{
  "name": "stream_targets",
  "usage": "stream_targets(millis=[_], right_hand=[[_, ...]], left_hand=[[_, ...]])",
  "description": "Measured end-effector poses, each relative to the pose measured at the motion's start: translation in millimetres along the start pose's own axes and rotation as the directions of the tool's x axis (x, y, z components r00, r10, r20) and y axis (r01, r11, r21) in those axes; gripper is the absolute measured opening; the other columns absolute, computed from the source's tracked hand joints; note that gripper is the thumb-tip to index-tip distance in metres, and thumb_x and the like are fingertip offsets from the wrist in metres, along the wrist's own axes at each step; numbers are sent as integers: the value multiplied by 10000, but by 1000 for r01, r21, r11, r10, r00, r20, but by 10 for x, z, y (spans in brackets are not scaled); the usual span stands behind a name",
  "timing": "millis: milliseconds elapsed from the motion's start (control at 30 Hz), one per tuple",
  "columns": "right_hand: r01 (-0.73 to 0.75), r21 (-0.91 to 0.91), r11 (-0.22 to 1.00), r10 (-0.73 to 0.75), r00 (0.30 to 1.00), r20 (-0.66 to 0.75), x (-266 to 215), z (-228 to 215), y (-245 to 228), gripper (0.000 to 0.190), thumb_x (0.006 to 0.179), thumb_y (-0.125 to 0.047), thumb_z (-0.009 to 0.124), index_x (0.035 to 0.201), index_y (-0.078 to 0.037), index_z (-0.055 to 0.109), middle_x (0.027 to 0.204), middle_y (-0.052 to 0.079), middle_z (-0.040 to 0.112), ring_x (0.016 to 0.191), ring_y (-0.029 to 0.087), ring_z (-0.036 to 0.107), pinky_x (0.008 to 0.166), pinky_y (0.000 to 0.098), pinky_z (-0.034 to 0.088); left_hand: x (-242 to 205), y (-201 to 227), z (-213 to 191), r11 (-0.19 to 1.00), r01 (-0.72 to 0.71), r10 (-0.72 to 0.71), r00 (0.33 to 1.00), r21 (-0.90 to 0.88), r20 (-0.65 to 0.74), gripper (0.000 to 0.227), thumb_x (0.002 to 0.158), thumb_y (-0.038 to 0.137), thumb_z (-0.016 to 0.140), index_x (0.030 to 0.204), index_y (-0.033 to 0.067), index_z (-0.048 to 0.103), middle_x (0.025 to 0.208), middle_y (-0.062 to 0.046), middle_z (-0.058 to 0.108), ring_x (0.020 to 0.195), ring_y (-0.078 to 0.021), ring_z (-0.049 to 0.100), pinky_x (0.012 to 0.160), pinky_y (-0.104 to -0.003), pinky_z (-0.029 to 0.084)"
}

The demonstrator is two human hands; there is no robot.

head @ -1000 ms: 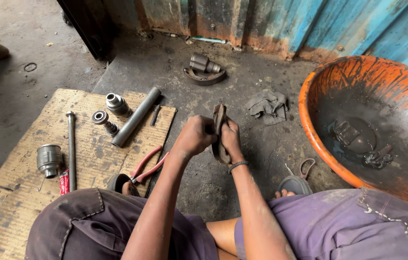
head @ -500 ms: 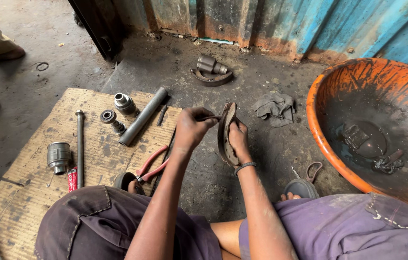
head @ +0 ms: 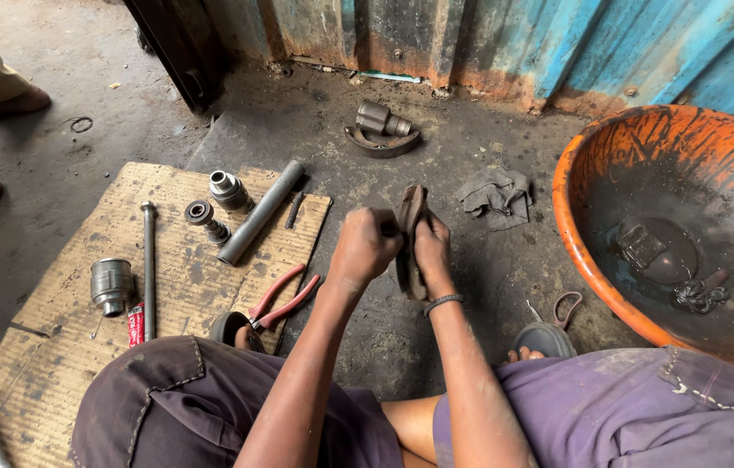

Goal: The person assembles brake shoes by fitting and connecting the curved shoe components together by hand.

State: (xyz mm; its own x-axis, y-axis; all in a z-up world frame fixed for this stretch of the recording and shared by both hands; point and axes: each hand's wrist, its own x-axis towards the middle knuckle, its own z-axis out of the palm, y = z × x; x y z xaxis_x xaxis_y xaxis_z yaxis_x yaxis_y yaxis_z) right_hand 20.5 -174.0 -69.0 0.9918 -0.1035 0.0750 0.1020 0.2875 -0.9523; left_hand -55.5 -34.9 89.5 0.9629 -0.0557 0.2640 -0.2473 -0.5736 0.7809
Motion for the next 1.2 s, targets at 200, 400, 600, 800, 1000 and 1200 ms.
stream_targets(millis=[200, 400, 600, 800, 1000, 1200], right_hand=[[-67, -101, 993, 73, 996, 56, 4, -16, 156, 308, 1059, -188, 488, 1171, -61, 745, 950, 6, 712, 834, 99, 623, 737, 261, 533], [-66, 8, 998, 65, 996, 64, -74, -82, 29, 291, 1089, -184, 501, 1088, 10, 718, 947, 9, 674, 836, 102, 591, 710, 275, 520], [-118, 87, 989, 111, 990, 88, -349, 210, -374, 259, 1049, -221, 531, 1087, -58, 728, 950, -25, 703, 840, 63, 620, 732, 242, 523], [-20, 183, 983, 19, 1000, 6, -195, 138, -396, 249, 1068, -187, 548, 1001, -11, 711, 872, 5, 660, 728, 107, 595, 624, 306, 501], [-56, -16, 998, 57, 995, 80, -319, 131, -297, 274, 1063, -209, 526, 1026, -29, 730, 859, -3, 688, 756, 83, 614, 662, 277, 510], [-47, -165, 985, 30, 994, -100, -82, -18, -138, 279, 1018, -179, 500, 984, -22, 728, 828, 13, 696, 703, 102, 621, 612, 285, 513]], left_hand=[[13, -31, 42, 979, -197, 204, 928, 54, -312, 58, 750, -33, 679, 784, -72, 704, 758, -248, 707, 686, -382, 717, 712, -443, 573], [7, 8, 153, 997, 64, -65, 998, 46, 26, 116, 809, 2, 610, 857, -5, 715, 810, -216, 733, 666, -327, 755, 675, -389, 618], [8, 32, 101, 978, -191, 209, 917, 85, -341, 116, 800, 25, 693, 804, -73, 632, 817, -280, 692, 740, -457, 677, 653, -478, 534], [-70, -9, 128, 997, -46, 41, 995, -54, -95, 150, 788, 102, 727, 833, -40, 704, 786, -238, 732, 702, -318, 767, 670, -397, 584], [57, 18, 120, 999, 3, -14, 960, -38, -280, 170, 814, 113, 738, 831, -53, 703, 774, -206, 727, 665, -289, 745, 647, -388, 579], [-37, -68, 145, 997, 18, -22, 998, -74, -59, 149, 749, 96, 738, 814, -35, 711, 730, -190, 733, 660, -283, 757, 660, -383, 583]])
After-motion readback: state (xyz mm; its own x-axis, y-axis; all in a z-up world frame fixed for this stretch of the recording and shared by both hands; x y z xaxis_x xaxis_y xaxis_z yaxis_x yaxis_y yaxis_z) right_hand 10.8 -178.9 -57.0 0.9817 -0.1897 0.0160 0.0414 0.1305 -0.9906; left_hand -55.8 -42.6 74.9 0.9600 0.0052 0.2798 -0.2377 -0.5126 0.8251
